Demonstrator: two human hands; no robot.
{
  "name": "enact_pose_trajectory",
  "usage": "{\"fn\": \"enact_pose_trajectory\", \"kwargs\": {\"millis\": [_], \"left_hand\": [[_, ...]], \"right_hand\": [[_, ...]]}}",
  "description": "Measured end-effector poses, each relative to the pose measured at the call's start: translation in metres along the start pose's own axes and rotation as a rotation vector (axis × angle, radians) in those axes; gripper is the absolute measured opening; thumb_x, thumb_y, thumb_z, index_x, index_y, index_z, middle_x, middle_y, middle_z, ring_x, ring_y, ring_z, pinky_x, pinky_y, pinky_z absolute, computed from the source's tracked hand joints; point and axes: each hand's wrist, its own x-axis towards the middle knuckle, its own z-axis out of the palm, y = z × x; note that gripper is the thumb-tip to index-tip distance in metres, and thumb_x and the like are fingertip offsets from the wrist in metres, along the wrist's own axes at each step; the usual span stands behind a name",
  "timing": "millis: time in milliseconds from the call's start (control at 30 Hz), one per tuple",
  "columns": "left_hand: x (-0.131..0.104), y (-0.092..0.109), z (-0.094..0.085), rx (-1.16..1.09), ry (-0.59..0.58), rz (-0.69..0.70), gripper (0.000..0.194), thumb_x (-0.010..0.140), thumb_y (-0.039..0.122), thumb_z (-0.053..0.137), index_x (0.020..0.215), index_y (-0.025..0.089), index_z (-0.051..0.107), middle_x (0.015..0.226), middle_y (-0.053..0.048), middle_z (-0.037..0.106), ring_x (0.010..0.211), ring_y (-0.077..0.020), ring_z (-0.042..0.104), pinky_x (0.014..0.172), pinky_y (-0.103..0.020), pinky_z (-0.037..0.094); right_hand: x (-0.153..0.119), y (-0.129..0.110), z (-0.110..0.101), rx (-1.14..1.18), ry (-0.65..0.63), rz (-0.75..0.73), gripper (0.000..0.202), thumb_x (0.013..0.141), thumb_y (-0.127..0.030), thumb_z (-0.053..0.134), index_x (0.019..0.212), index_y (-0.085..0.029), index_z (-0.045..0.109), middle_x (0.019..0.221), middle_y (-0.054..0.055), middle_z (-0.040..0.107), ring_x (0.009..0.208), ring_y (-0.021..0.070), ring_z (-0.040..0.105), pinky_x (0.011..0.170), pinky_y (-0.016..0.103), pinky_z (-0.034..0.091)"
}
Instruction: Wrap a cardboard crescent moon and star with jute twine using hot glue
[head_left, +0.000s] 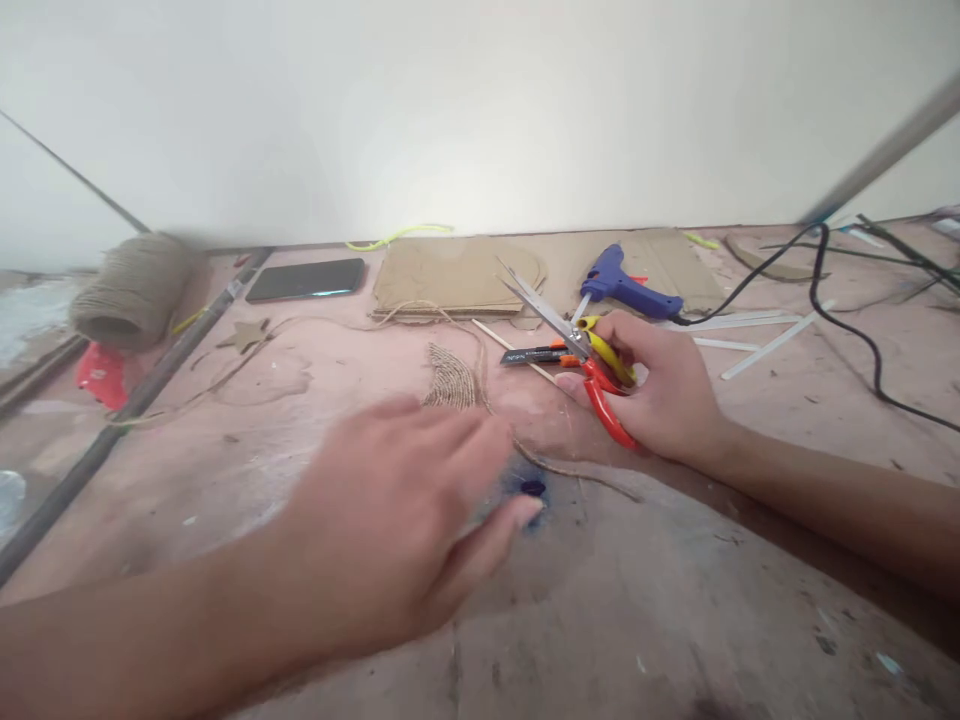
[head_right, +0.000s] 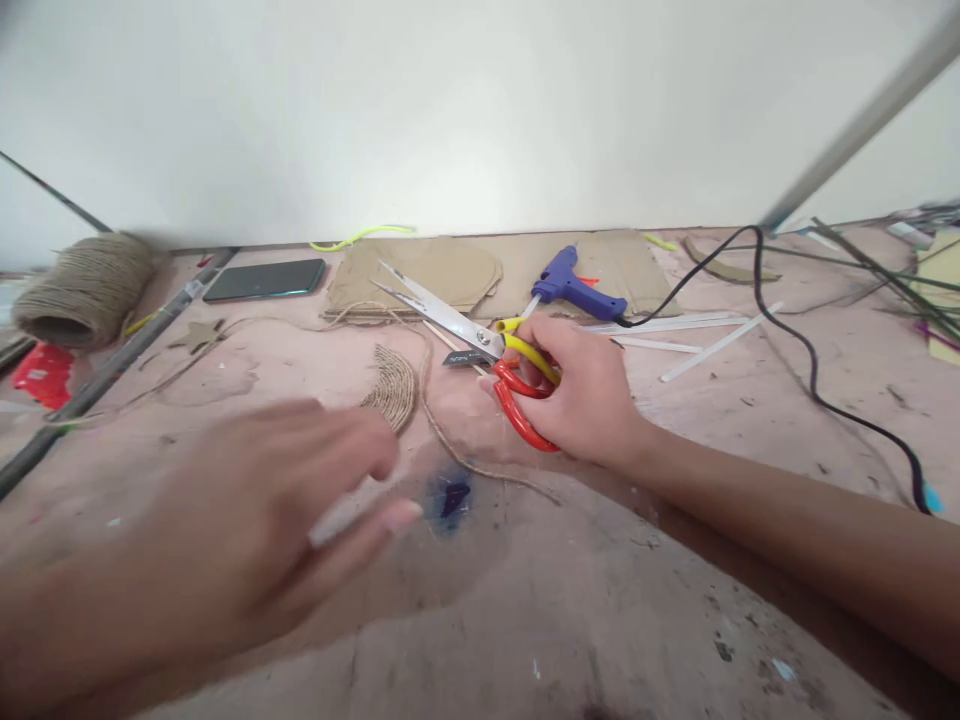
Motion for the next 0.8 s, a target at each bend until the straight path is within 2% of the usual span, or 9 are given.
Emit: {"fn": "enact_pose_trajectory", "kwargs": {"millis": [33,100,200,333,433,567,667,733,800], "left_hand": [[0.017,0.002,0.007,0.111,-0.111,0.043,0.033,0.114,0.049,0.059,0.104,0.02,0.07,0.091,-0.006,0.074,0.073,-0.0271,0.067,0.068,-0.045,0.053],[0.035,0.008,0.022,0.296,-0.157,0.064,0.041,0.106,0.059,0.067,0.093,0.02,0.066,0.081,-0.006,0.071,0.064,-0.029,0.065,0.058,-0.046,0.047],[0.034,0.013,0.038,0.422,-0.193,0.081,0.048,0.102,0.067,0.07,0.092,0.022,0.064,0.082,-0.006,0.071,0.064,-0.0306,0.068,0.055,-0.046,0.047],[0.024,0.008,0.043,0.483,-0.209,0.186,0.019,0.101,0.036,0.07,0.09,0.023,0.061,0.079,-0.004,0.069,0.059,-0.0283,0.067,0.05,-0.043,0.042],[0.024,0.005,0.044,0.455,-0.238,0.239,0.012,0.091,0.027,0.073,0.091,0.022,0.062,0.076,-0.005,0.069,0.057,-0.0273,0.066,0.048,-0.041,0.038],[0.031,-0.001,0.048,0.401,-0.268,0.287,0.008,0.088,0.017,0.07,0.089,0.02,0.063,0.072,-0.005,0.069,0.051,-0.0237,0.062,0.045,-0.038,0.029],[0.041,-0.016,0.037,0.304,-0.274,0.294,0.01,0.09,0.012,0.063,0.085,0.021,0.062,0.07,-0.002,0.07,0.048,-0.0188,0.058,0.043,-0.036,0.024],[0.049,-0.034,0.015,0.246,-0.228,0.221,0.018,0.094,0.009,0.055,0.082,0.021,0.062,0.065,0.001,0.068,0.045,-0.0158,0.053,0.044,-0.035,0.026],[0.055,-0.054,-0.015,0.2,-0.124,0.081,0.029,0.103,0.015,0.048,0.077,0.021,0.061,0.06,0.002,0.062,0.049,-0.015,0.054,0.047,-0.032,0.035]], "right_hand": [[0.0,0.0,0.0,-0.004,-0.003,-0.001,0.054,0.086,-0.07,0.082,0.075,-0.028,0.05,0.065,-0.003,0.054,0.06,0.0177,0.047,0.058,0.035,0.036],[0.0,0.0,-0.001,-0.008,-0.004,-0.001,0.053,0.086,-0.07,0.082,0.076,-0.028,0.051,0.063,-0.004,0.05,0.058,0.017,0.045,0.057,0.035,0.036],[0.0,0.001,-0.001,-0.008,-0.008,-0.005,0.053,0.087,-0.071,0.082,0.078,-0.028,0.052,0.063,-0.005,0.049,0.056,0.0157,0.042,0.056,0.035,0.036],[0.0,0.0,-0.001,-0.012,-0.009,-0.008,0.055,0.086,-0.072,0.083,0.077,-0.028,0.05,0.063,-0.005,0.05,0.057,0.0162,0.043,0.056,0.035,0.037],[0.0,-0.001,-0.001,-0.014,-0.011,-0.002,0.055,0.086,-0.072,0.083,0.077,-0.029,0.051,0.063,-0.005,0.049,0.057,0.0169,0.042,0.056,0.036,0.037],[0.0,-0.001,-0.002,-0.013,-0.019,0.002,0.054,0.087,-0.072,0.083,0.077,-0.029,0.051,0.063,-0.004,0.048,0.057,0.0172,0.042,0.057,0.036,0.037],[0.0,0.0,-0.002,-0.016,-0.016,-0.003,0.055,0.086,-0.071,0.083,0.076,-0.029,0.048,0.063,-0.004,0.049,0.058,0.0175,0.042,0.057,0.036,0.037],[0.0,0.0,-0.001,-0.014,-0.018,-0.009,0.054,0.086,-0.069,0.083,0.075,-0.029,0.048,0.064,-0.004,0.05,0.059,0.0181,0.043,0.057,0.036,0.037],[0.001,0.001,-0.001,-0.008,-0.027,-0.013,0.051,0.085,-0.065,0.083,0.075,-0.03,0.047,0.063,-0.004,0.05,0.058,0.0183,0.043,0.057,0.036,0.037]]}}
